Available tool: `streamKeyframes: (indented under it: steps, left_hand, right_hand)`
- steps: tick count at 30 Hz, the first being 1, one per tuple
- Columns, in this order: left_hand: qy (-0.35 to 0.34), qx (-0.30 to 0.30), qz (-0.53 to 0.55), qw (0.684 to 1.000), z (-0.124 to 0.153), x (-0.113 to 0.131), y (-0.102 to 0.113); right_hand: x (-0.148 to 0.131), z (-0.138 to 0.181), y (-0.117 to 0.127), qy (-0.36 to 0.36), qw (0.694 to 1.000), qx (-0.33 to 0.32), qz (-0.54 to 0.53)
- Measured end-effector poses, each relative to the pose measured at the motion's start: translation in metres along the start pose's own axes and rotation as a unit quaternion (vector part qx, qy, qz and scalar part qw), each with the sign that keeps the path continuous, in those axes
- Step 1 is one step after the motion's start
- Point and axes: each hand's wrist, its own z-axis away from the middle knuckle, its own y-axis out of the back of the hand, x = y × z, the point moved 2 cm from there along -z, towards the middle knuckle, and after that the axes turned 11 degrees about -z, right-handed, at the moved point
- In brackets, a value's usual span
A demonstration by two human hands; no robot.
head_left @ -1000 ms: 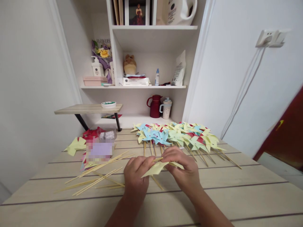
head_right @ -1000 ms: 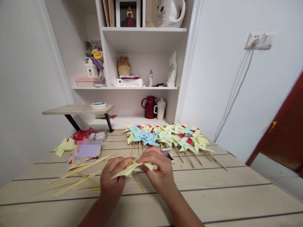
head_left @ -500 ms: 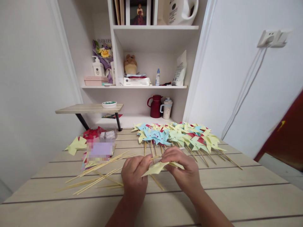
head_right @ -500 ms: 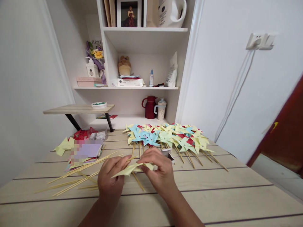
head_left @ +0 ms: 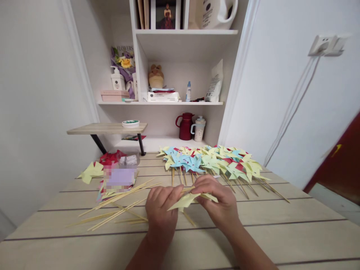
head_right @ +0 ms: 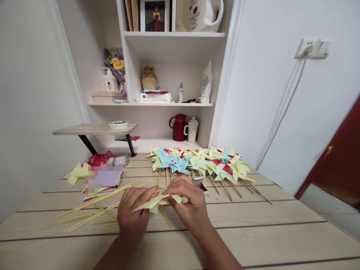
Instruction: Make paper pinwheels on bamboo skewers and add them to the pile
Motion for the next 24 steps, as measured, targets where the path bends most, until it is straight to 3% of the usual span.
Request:
streamKeyframes:
  steps: [24]
  left_hand:
    - [-0.015, -0.016, -0.005, 1.0, -0.0004, 0.0025, -0.0011]
  right_hand:
    - [0.0001, 0.0004, 0.0, -0.003, 1.0, 0.006, -0.001]
